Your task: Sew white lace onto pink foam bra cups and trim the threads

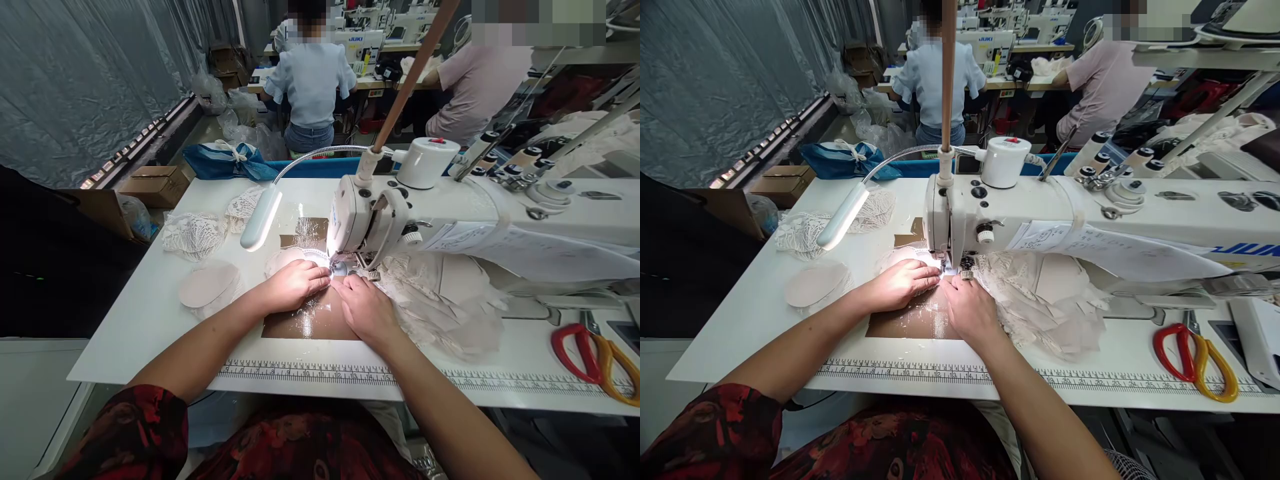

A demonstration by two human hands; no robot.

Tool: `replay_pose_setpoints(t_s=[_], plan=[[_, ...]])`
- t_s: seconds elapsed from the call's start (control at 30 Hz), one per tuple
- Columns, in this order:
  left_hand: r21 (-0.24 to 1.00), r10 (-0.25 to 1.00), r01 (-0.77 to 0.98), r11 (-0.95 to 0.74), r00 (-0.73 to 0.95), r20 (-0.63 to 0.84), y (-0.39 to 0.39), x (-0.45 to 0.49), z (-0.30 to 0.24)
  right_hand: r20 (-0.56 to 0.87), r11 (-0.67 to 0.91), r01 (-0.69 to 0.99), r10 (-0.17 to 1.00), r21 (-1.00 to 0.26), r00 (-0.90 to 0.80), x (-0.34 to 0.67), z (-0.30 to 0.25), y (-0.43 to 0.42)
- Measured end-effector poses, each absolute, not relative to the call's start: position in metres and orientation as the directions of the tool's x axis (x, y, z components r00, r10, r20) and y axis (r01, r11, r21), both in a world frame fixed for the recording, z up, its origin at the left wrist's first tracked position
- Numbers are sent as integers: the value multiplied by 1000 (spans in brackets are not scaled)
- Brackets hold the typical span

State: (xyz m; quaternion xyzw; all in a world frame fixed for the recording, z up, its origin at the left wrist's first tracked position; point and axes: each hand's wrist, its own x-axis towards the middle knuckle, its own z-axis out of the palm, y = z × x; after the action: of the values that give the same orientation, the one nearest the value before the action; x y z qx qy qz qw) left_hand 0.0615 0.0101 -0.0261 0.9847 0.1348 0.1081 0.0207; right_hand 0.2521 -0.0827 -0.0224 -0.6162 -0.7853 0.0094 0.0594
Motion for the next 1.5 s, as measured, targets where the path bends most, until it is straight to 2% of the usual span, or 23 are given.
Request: replay_pose_setpoints(t_s=[0.23,0.6,0.8,0.97,1.23,1.37,1.5], plan=[[99,303,288,-953,927,220,22,62,-31,74,213,976,975,-40,-210,249,-22,-78],[86,375,365,-927,904,203,26,64,-35,93,203,974,976,-98,-194,251,-26,-81],[33,476,481,-876,853,215,17,59,-23,111,199,964,977,-176,-182,253,-26,-83],[33,573,573,-819,811,116,0,58,-12,133,200,941,977,-274,-169,256,-24,-84],[225,477,432,-873,853,213,-4,63,-19,159,207,925,974,-320,-162,257,-23,-84],[231,442,392,-891,866,236,-4,63,-21,112,175,921,983,-348,-144,255,-22,-84],[203,383,338,-919,888,256,-4,64,-22,60,160,938,987,-309,-149,252,-21,-82]])
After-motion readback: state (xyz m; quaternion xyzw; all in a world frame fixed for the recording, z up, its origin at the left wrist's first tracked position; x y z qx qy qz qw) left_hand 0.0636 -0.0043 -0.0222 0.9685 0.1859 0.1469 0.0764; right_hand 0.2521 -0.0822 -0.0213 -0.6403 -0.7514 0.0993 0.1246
